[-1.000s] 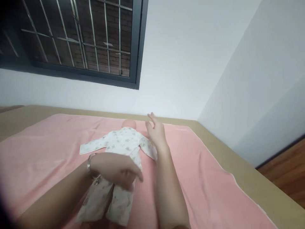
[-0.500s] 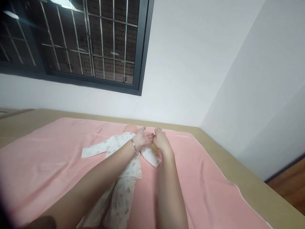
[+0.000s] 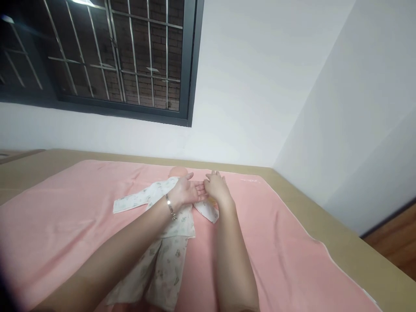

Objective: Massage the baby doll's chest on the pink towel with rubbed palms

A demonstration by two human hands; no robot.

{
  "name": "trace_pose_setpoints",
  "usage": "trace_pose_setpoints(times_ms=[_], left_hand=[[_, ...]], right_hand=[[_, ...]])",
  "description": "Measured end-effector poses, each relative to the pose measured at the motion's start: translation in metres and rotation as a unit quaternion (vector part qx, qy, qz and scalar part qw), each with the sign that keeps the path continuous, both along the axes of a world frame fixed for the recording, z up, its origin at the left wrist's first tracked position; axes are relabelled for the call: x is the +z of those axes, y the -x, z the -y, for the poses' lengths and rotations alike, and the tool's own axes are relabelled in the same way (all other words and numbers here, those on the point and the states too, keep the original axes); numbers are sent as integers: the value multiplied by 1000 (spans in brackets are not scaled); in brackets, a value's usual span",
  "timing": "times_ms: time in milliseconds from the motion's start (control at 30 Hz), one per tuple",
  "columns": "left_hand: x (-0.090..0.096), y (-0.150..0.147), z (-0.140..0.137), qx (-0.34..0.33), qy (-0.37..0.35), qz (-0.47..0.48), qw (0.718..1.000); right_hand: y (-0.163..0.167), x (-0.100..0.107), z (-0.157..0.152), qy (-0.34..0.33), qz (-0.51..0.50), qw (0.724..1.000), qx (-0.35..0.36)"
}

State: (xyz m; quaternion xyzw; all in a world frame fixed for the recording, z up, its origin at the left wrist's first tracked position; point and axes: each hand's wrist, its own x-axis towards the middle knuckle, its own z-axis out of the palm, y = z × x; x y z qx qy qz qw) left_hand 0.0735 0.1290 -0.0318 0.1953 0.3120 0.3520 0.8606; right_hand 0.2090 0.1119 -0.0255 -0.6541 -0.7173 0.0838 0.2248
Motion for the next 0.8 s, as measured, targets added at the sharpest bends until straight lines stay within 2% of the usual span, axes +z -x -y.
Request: trace_pose_setpoints(times_ms=[167,300,433,533,633,733,800], left_hand=[[20,35,24,15,-48,65,997],[42,59,58,-45,-122,150,980],[58,83,98,-90,-192,191,959],[66,95,116,-93,-225,212,947],[74,101,118,-69,-238,223,943],[76,103,111,-18,-235,204,950],[70,103,109,32,-240,182,953]], right_hand=[[30,8,17,-110,-126,977,135],[44,14,28,-183,-153,961,141],[51,24,51,-253,-187,934,166],[65,29,72,-301,-131,927,181],[88,28,88,-316,-51,928,191],[111,22,101,-303,10,922,242],[124,17,109,-304,33,907,288]])
